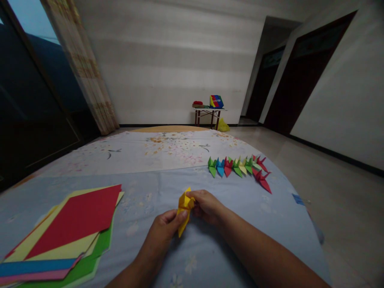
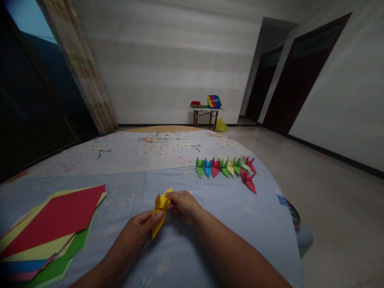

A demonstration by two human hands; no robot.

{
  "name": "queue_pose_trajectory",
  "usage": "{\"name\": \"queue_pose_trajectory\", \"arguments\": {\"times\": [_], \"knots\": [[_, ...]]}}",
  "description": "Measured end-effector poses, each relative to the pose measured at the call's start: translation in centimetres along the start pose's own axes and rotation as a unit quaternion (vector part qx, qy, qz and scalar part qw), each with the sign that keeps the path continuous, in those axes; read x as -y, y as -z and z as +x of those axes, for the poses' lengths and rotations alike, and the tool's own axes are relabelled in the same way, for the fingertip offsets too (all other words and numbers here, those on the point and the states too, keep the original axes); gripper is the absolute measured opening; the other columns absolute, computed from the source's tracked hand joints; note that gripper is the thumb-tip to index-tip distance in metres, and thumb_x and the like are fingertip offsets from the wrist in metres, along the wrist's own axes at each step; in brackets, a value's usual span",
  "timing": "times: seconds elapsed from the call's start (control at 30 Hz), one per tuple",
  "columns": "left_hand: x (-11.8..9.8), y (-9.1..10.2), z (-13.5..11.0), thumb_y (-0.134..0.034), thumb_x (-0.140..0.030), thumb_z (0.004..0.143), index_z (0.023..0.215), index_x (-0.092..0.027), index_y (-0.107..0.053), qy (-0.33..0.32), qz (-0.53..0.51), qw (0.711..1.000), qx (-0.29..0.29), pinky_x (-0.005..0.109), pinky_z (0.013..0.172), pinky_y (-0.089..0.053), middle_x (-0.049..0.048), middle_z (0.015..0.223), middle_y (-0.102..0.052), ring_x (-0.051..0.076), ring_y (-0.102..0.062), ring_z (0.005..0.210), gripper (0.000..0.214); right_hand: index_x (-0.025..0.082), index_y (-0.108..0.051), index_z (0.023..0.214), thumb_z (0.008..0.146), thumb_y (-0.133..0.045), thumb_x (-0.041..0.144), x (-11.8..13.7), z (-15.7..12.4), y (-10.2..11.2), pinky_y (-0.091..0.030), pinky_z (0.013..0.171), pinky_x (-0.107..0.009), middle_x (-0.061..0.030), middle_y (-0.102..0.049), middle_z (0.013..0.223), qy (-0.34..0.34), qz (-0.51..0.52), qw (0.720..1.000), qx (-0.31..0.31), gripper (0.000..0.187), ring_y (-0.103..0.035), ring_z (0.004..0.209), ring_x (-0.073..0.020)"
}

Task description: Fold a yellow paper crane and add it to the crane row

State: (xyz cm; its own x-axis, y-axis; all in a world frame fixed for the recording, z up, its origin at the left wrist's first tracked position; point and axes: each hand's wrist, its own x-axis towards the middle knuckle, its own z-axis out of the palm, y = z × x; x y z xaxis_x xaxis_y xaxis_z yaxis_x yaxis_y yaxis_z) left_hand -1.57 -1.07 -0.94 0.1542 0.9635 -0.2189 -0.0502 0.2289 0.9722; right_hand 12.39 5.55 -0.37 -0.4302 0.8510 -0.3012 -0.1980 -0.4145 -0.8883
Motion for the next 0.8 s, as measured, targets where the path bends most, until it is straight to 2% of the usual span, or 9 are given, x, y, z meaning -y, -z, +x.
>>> {"name": "queue_pose_trajectory", "arguments": {"times": [0.37,0.8], "knots": [[0.37,0.15,0.2,-0.064,-0.051,0.068,0.07,-0.014,-0.065,0.02,0.007,1.0,0.009,0.021,0.052,-0.031,-0.0007,0.061,-0.052,0.011,-0.042,0.058,0.037,0.012,-0.057,0.065,0.065,-0.058,0.032,-0.35,0.77,0.54,-0.025,0.043,-0.021,0.0025,-0.051,0.049,0.044,0.012,0.999,-0.025,0.019,-0.04,0.041,-0.0069],[-0.33,-0.29,-0.28,-0.065,-0.051,0.066,0.07,-0.012,-0.066,0.011,0.004,1.0,-0.004,0.021,0.05,-0.029,-0.0019,0.059,-0.05,0.01,-0.039,0.055,0.039,0.012,-0.058,0.064,0.062,-0.06,0.034,-0.06,0.53,0.46,-0.029,0.045,-0.021,0.0004,-0.054,0.053,0.045,0.009,0.999,-0.017,0.023,-0.044,0.045,-0.008]]}}
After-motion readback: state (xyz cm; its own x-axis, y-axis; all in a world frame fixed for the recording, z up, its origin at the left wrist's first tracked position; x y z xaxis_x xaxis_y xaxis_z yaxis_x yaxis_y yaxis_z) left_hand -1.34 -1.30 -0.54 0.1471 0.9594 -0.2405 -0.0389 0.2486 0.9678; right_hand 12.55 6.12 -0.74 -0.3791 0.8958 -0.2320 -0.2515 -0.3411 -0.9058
